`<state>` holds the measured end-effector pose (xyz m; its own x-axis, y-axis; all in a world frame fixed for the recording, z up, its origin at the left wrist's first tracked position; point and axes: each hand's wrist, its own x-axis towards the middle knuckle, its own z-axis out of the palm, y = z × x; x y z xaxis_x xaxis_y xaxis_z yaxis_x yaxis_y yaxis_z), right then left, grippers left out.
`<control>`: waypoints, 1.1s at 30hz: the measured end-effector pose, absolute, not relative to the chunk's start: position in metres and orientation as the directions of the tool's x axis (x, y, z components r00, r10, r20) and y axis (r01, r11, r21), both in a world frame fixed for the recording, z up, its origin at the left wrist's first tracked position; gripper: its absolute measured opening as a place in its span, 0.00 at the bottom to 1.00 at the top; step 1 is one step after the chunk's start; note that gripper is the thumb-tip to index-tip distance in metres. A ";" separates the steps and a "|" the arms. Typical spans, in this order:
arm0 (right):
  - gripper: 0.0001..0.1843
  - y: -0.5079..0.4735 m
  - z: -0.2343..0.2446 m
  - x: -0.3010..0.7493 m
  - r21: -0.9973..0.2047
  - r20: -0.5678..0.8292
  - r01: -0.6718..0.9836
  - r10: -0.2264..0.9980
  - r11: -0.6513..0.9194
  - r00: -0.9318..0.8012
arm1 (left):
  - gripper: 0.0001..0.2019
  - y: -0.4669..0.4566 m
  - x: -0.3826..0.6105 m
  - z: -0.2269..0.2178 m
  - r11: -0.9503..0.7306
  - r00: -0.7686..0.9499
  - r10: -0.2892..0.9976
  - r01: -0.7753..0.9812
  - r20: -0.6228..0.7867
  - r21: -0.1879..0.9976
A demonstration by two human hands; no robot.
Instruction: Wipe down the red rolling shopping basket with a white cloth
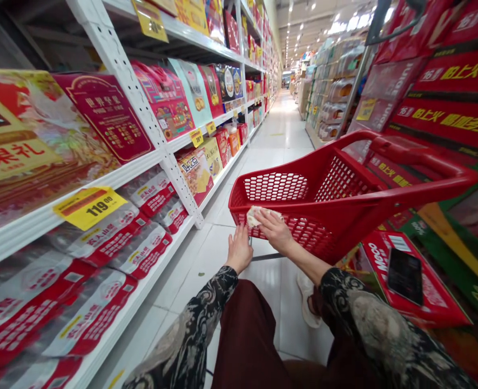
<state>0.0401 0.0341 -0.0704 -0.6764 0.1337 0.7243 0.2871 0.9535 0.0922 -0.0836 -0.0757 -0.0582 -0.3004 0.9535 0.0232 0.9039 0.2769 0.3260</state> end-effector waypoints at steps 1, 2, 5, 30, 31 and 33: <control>0.13 0.035 -0.075 0.041 0.081 0.706 0.290 0.150 0.954 -0.692 | 0.35 -0.075 -0.081 -0.058 0.273 -0.296 0.955 0.907 0.023 0.320; 0.13 0.036 -0.082 0.043 0.066 0.684 0.294 0.171 0.953 -0.709 | 0.35 -0.075 -0.079 -0.057 0.267 -0.289 0.957 0.911 0.023 0.315; 0.13 0.032 -0.108 0.047 0.018 0.614 0.313 0.237 0.949 -0.753 | 0.35 -0.076 -0.076 -0.057 0.245 -0.264 0.964 0.921 0.023 0.302; 0.13 0.015 -0.112 0.099 -0.166 0.553 0.479 0.484 0.862 -0.678 | 0.33 -0.059 -0.032 -0.055 0.114 -0.145 0.980 0.970 0.135 0.213; 0.13 0.014 -0.106 0.103 -0.171 0.585 0.484 0.484 0.858 -0.651 | 0.33 -0.058 -0.031 -0.055 0.116 -0.148 0.979 0.970 0.138 0.214; 0.14 0.018 -0.084 0.111 -0.194 0.672 0.502 0.487 0.843 -0.558 | 0.33 -0.055 -0.029 -0.055 0.116 -0.151 0.977 0.969 0.153 0.219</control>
